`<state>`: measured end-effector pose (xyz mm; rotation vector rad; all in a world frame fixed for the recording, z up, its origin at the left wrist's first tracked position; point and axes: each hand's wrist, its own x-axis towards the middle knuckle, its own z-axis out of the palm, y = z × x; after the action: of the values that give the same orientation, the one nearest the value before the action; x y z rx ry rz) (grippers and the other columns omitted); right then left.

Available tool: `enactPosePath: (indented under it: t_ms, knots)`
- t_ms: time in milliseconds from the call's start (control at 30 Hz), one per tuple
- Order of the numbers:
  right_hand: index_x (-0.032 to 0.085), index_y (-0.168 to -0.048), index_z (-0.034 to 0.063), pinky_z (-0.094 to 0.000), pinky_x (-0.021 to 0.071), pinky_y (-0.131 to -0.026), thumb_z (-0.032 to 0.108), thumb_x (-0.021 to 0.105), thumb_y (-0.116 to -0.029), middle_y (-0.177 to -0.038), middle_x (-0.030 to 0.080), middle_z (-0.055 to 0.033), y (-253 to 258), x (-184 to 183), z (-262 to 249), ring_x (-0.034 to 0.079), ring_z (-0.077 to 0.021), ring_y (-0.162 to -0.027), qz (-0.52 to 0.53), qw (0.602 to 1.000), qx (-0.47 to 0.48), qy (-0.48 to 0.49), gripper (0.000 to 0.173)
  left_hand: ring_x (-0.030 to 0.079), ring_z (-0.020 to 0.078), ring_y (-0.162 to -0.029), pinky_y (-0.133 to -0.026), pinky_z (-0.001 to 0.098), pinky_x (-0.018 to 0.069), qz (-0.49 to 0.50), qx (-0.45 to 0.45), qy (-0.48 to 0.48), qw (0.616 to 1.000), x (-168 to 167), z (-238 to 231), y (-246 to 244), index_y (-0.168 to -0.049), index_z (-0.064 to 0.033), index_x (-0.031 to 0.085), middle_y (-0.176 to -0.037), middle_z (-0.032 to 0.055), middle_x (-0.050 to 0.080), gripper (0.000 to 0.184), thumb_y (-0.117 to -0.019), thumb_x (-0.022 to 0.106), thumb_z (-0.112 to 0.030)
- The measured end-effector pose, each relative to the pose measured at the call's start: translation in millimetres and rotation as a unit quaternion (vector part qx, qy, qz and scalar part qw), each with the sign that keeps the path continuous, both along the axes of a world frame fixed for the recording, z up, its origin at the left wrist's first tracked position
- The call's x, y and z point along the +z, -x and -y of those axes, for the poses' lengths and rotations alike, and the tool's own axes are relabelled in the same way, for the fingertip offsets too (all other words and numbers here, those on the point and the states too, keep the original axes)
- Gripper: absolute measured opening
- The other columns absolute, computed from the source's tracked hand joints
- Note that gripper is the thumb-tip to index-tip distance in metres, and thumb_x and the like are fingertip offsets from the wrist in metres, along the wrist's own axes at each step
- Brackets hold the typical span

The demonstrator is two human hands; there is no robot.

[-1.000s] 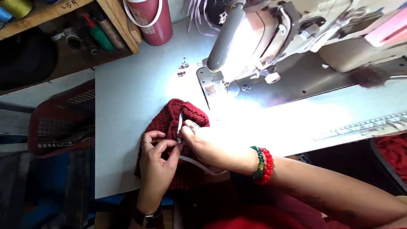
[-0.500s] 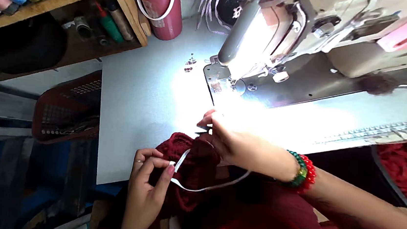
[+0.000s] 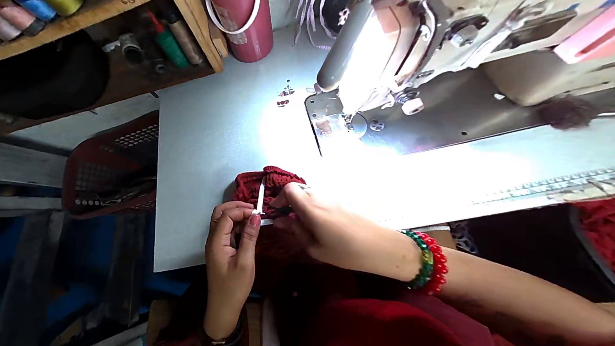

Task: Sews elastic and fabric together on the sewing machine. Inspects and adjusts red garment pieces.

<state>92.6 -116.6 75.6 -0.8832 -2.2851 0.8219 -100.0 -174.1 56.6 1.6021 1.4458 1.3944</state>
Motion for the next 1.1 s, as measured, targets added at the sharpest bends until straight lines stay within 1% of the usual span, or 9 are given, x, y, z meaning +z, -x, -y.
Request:
enactPosePath:
  t_ms: [133,267,433,700,800,867,933,1000,1100]
  knots:
    - [0.061,-0.109,0.0035,-0.0315,0.0548,-0.071,0.019,0.056,-0.1019,-0.092,0.064,-0.0083,12,2,-4,0.065,-0.0181,-0.084,0.038,0.999,0.024,-0.008,0.018,0.064,0.0057,-0.096,-0.08,0.0175,0.0574,0.012,-0.004,-0.008,1.0,-2,2,1,-0.1,-0.0005,0.069,-0.114,0.0059,0.06,0.013,-0.0989,0.062,-0.011]
    - [0.06,-0.109,0.0059,-0.0294,0.0544,-0.066,0.02,0.056,-0.1019,-0.091,0.063,-0.0044,9,6,-7,0.064,-0.0131,-0.078,0.04,0.999,0.028,-0.006,0.017,0.061,0.0055,-0.106,-0.087,0.0169,0.0569,0.025,-0.02,-0.013,0.999,-3,9,6,-0.1,-0.0043,0.07,-0.118,0.0042,0.057,0.01,-0.0978,0.064,-0.012]
    - [0.062,-0.107,0.0047,-0.0325,0.0529,-0.062,0.02,0.059,-0.0996,-0.087,0.062,-0.0063,6,0,-7,0.064,-0.0171,-0.075,0.05,0.996,0.063,-0.034,0.018,0.062,0.012,-0.118,-0.096,0.0267,0.058,0.053,-0.055,-0.009,0.997,-14,19,12,-0.103,-0.0121,0.074,-0.126,0.0035,0.057,0.009,-0.0969,0.068,-0.016]
    - [0.062,-0.103,0.0019,-0.0294,0.054,-0.058,0.011,0.052,-0.1019,-0.088,0.064,-0.0092,18,-18,3,0.065,-0.0179,-0.071,-0.007,0.991,0.016,-0.13,0.014,0.057,0.0089,-0.122,-0.098,0.0222,0.0537,0.035,-0.061,-0.015,0.997,-27,25,11,-0.103,-0.0183,0.076,-0.129,0.0011,0.056,0.009,-0.0962,0.071,-0.021]
    - [0.061,-0.106,0.0028,-0.0297,0.0569,-0.064,0.01,0.05,-0.1027,-0.089,0.067,-0.007,10,-18,-2,0.068,-0.0153,-0.076,-0.037,0.995,-0.006,-0.096,0.014,0.055,0.0126,-0.128,-0.106,0.0288,0.0522,-0.017,-0.074,-0.019,0.997,-27,32,11,-0.098,-0.0206,0.075,-0.133,0.0026,0.057,0.006,-0.096,0.072,-0.025]
    - [0.063,-0.11,0.0056,-0.0284,0.055,-0.062,0.018,0.054,-0.1017,-0.088,0.065,-0.0031,-4,-15,-15,0.063,-0.0112,-0.072,-0.029,0.994,-0.062,-0.081,0.017,0.048,0.0084,-0.13,-0.109,0.0284,0.0437,-0.091,-0.125,0.014,0.988,-13,49,18,-0.097,-0.0276,0.072,-0.132,-0.004,0.055,0.008,-0.0972,0.069,-0.035]
    - [0.062,-0.116,0.0045,-0.0364,0.055,-0.064,0.04,0.063,-0.0987,-0.094,0.064,-0.008,-17,-21,-30,0.063,-0.018,-0.075,0.024,0.993,-0.105,-0.056,0.04,0.049,0.0067,-0.127,-0.108,0.027,0.0429,-0.125,-0.235,0.086,0.96,7,66,32,-0.104,-0.0272,0.075,-0.131,-0.0032,0.057,0.017,-0.0977,0.067,-0.042]
    - [0.063,-0.118,0.003,-0.0449,0.0543,-0.068,0.055,0.068,-0.0912,-0.097,0.064,-0.0122,-22,-33,-43,0.065,-0.0254,-0.08,0.085,0.989,-0.116,-0.032,0.058,0.061,0.0059,-0.114,-0.098,0.0245,0.0534,-0.106,-0.27,0.123,0.949,16,66,45,-0.109,-0.0187,0.077,-0.121,-0.0009,0.066,0.026,-0.0993,0.065,-0.04]
    - [0.064,-0.106,0.0057,-0.0444,0.0538,-0.066,0.041,0.067,-0.0966,-0.085,0.064,-0.009,-19,-41,-51,0.066,-0.0242,-0.076,0.131,0.987,-0.089,-0.019,0.036,0.065,0.0041,-0.07,-0.064,0.0236,0.0579,-0.077,-0.068,0.111,0.988,19,30,41,-0.106,-0.0072,0.064,-0.088,-0.0035,0.068,0.032,-0.1084,0.047,-0.035]
